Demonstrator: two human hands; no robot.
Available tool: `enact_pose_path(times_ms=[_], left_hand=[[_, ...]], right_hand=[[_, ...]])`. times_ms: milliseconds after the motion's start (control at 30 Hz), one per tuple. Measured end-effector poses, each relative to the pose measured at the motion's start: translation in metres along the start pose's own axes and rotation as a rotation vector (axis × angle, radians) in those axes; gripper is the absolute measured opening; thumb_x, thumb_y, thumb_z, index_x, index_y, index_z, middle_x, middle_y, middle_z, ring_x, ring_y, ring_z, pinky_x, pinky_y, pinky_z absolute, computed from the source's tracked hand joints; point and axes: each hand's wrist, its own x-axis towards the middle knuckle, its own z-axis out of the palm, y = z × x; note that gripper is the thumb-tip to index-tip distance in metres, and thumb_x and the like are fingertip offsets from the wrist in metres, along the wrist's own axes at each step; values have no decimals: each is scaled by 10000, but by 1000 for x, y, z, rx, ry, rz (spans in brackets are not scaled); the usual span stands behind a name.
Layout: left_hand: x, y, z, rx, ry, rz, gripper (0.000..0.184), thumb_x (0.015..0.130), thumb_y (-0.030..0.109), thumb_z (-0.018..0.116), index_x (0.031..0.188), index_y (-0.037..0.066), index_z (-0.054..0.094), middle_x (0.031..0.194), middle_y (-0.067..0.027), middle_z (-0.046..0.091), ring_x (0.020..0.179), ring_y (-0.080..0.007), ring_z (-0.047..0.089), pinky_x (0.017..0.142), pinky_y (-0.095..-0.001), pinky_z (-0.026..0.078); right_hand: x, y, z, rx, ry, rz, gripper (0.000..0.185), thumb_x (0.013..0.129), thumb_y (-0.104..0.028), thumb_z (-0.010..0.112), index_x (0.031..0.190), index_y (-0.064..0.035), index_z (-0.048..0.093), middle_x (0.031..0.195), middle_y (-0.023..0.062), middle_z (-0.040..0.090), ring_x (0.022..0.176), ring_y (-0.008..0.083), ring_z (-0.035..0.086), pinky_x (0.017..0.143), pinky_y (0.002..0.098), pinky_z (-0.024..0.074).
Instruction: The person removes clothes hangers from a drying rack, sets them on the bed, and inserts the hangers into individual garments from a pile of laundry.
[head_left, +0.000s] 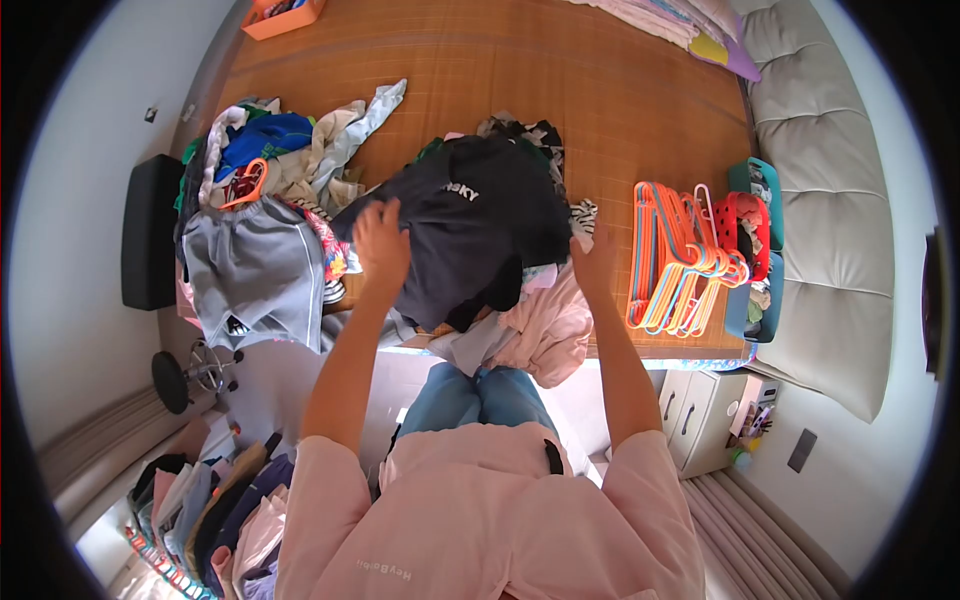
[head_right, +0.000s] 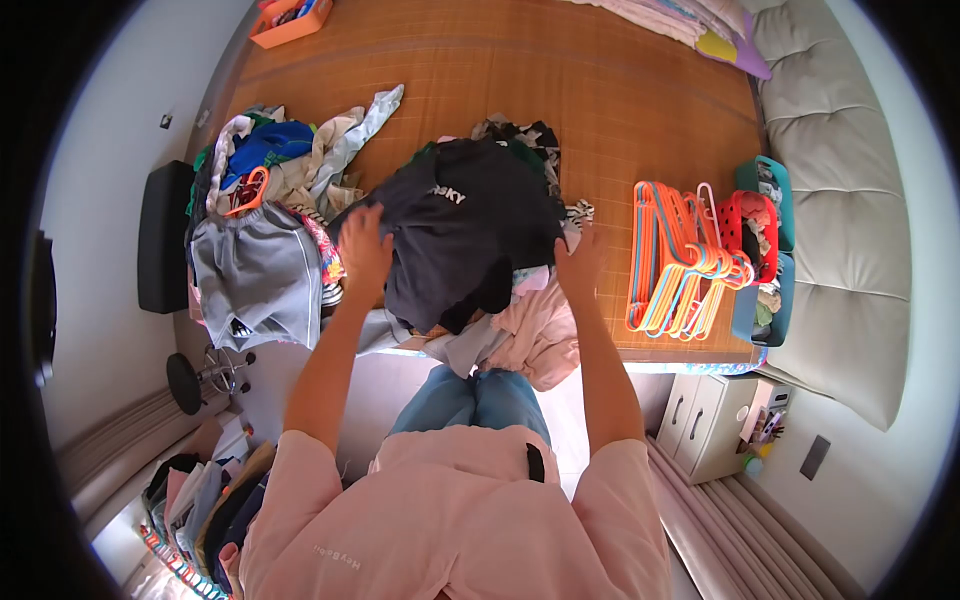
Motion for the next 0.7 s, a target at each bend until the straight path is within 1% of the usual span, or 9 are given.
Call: enact_pose_path(times_ms=[33,100,133,200,333,400,533,633,700], left_hand=[[-17,-6,21,-50,-108,-9,515,729,160,721,1189,95,498,1131,-132,522,1071,-318,516,904,-431,411],[-55,-10,49,-105,-275,-60,514,735,164,719,1188,85,489,1138,-126,516,1071,-315,519,867,-426,437],[-74,-6,55,-110,-332,-100,516,739,169,719,1189,77,484,1142,-124,514,1075,-314,520,852,-423,448],[-102,-9,73,-30,-386,-257,559,747,179,718,1225,64,454,1138,-128,514,1082,-321,518,860,-426,447],[-121,-24,101,7,-433,-434,656,753,194,724,1298,47,390,1144,-137,512,1080,-332,522,866,-429,449],[-124,-33,106,21,-390,-343,708,743,190,725,1331,49,357,1136,-150,512,1073,-340,525,867,-436,446],[-115,-33,105,-45,-490,-411,580,739,165,708,1249,50,458,1116,-152,537,1065,-352,526,874,-451,437],[-97,-16,81,-30,-529,-122,312,750,126,675,1029,50,559,1102,-140,566,1049,-346,534,871,-466,426],[-76,18,38,-208,-158,215,202,797,144,646,943,40,552,1063,-160,571,1017,-353,542,875,-460,425]], right_hand=[[-11,3,7,-15,-22,-44,438,763,-166,675,1158,-36,536,1082,187,568,1041,386,513,845,455,431],[-44,-3,25,176,-170,-70,229,773,-103,643,991,-45,601,995,147,595,986,351,544,866,437,423],[-65,-12,37,127,-141,-81,173,765,-101,652,927,-49,617,913,122,611,951,324,564,850,423,435],[-97,-18,61,246,-321,-83,160,767,-118,662,902,-44,619,834,112,615,859,313,593,776,415,469],[-117,-52,102,364,-464,345,181,775,-162,663,806,-9,572,759,142,585,711,316,580,653,408,462],[-113,-65,114,309,-551,490,227,790,-186,645,761,9,533,724,157,556,636,311,550,607,402,445],[-113,-79,107,445,-329,633,245,815,-203,590,795,19,488,738,182,510,665,255,507,646,370,425],[-95,-78,79,546,-19,772,241,840,-193,565,939,22,519,791,189,519,746,239,513,709,344,430],[-68,-76,56,516,189,646,273,865,-158,561,1072,19,537,887,210,565,871,265,564,795,329,446]])
